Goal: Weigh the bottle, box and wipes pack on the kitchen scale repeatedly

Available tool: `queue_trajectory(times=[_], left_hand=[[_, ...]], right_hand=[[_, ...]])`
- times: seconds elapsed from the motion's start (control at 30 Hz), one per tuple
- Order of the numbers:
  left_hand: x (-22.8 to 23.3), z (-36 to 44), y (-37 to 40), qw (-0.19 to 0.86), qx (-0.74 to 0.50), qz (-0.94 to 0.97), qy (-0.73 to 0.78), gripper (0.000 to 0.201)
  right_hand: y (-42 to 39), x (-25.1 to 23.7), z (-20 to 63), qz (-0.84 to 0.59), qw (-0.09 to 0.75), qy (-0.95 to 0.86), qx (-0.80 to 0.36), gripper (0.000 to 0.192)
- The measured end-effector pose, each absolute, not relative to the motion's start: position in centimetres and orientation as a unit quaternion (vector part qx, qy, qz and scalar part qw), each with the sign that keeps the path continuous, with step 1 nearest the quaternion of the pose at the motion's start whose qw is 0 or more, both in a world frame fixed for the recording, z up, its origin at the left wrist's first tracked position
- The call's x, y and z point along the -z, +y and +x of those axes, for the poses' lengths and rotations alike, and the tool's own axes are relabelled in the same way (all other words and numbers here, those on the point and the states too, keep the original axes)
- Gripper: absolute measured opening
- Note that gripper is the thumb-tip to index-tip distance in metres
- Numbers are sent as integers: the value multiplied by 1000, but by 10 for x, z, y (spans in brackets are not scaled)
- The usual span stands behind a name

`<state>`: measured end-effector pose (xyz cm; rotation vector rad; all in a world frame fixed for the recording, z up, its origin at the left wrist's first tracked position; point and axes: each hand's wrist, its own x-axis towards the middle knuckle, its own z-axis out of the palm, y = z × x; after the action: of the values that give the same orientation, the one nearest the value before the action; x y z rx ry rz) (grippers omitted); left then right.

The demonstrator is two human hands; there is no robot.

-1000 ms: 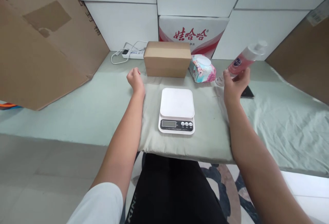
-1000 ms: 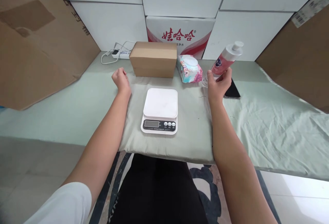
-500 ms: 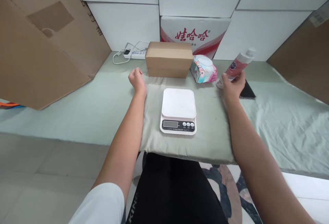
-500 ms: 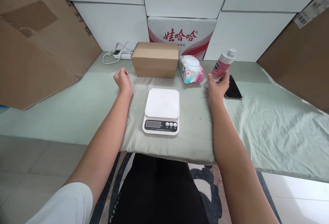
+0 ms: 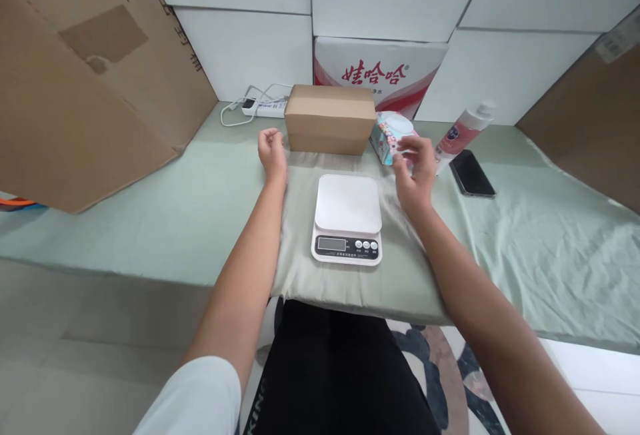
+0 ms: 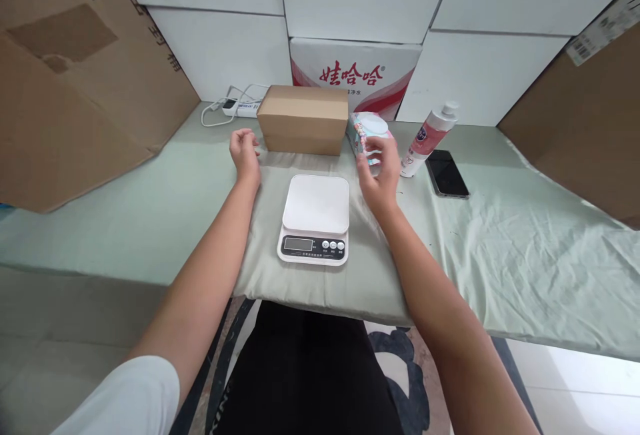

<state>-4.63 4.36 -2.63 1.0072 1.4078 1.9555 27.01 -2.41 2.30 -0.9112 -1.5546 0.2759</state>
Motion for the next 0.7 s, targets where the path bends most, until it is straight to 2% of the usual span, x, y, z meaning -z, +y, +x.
queue_trajectory(times=[0.1,0.23,0.37,0.57,0.7], left_hand=[[24,-39,43,243,-722,380,524,31],[23,-36,44,258,-716,380,526,34],[23,-37,46,286,-713,374,520,35],[21,-34,43,325,-706,404,483,53],[22,-33,40,334,-696,446,452,54]], right_hand=[[-10,-23,253,-347,615,-663,-248,47],[30,-24,256,-349,630,-625,-302,64],[70,-20,257,-357,633,-577,-373,61],[86,-2,230,-357,584,-515,-517,66],[81,4,223,-341,545,-542,-541,63]])
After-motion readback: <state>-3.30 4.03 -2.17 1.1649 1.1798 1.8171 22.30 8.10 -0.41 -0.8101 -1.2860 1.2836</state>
